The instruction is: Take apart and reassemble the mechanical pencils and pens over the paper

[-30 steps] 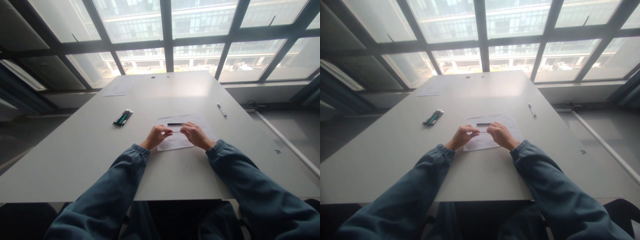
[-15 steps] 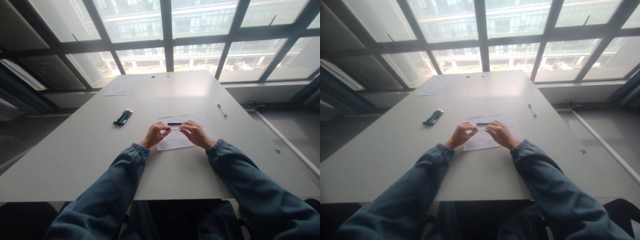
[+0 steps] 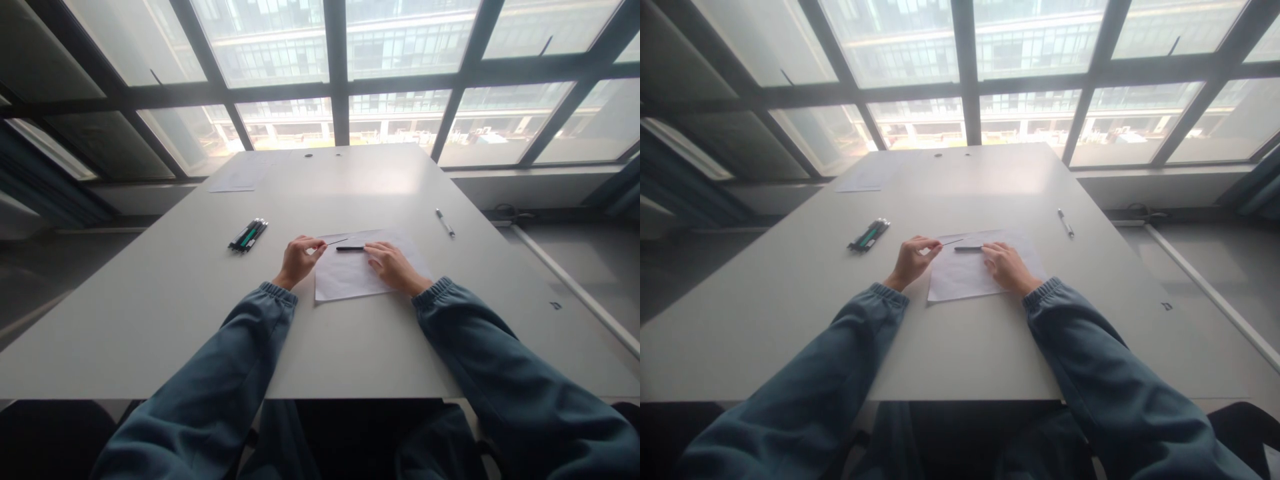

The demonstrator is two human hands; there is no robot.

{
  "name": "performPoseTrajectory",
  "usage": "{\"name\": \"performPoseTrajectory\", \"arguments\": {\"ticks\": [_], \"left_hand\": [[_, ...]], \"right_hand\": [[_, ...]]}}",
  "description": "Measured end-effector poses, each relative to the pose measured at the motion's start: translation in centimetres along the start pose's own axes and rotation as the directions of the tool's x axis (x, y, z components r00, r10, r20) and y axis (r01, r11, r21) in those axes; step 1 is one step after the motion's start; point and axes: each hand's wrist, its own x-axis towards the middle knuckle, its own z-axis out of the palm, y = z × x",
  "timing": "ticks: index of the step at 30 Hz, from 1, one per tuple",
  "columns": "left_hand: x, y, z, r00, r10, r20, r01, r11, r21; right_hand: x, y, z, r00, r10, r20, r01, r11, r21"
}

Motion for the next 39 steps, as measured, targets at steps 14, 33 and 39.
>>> {"name": "performPoseTrajectory", "arguments": {"ticks": [14, 33, 39], "left_hand": [[0.0, -1.0, 0.9, 0.997, -0.067, 0.026, 0.069, 0.997, -0.047], [-0.2, -1.5, 0.7, 0.995, -0.097, -0.022, 0.096, 0.994, -0.042], [-0.2, -1.3, 0.7, 0.998, -0.067, -0.011, 0.067, 0.997, -0.027]], "right_hand": [[0.5, -0.3, -0.5, 0.992, 0.12, -0.036, -0.122, 0.989, -0.078], [0.2, 1.7, -1.4, 0.928, 0.179, -0.328, -0.196, 0.98, -0.022], [0.2, 1.6, -1.4, 0.935, 0.18, -0.306, -0.194, 0.981, -0.018]]}}
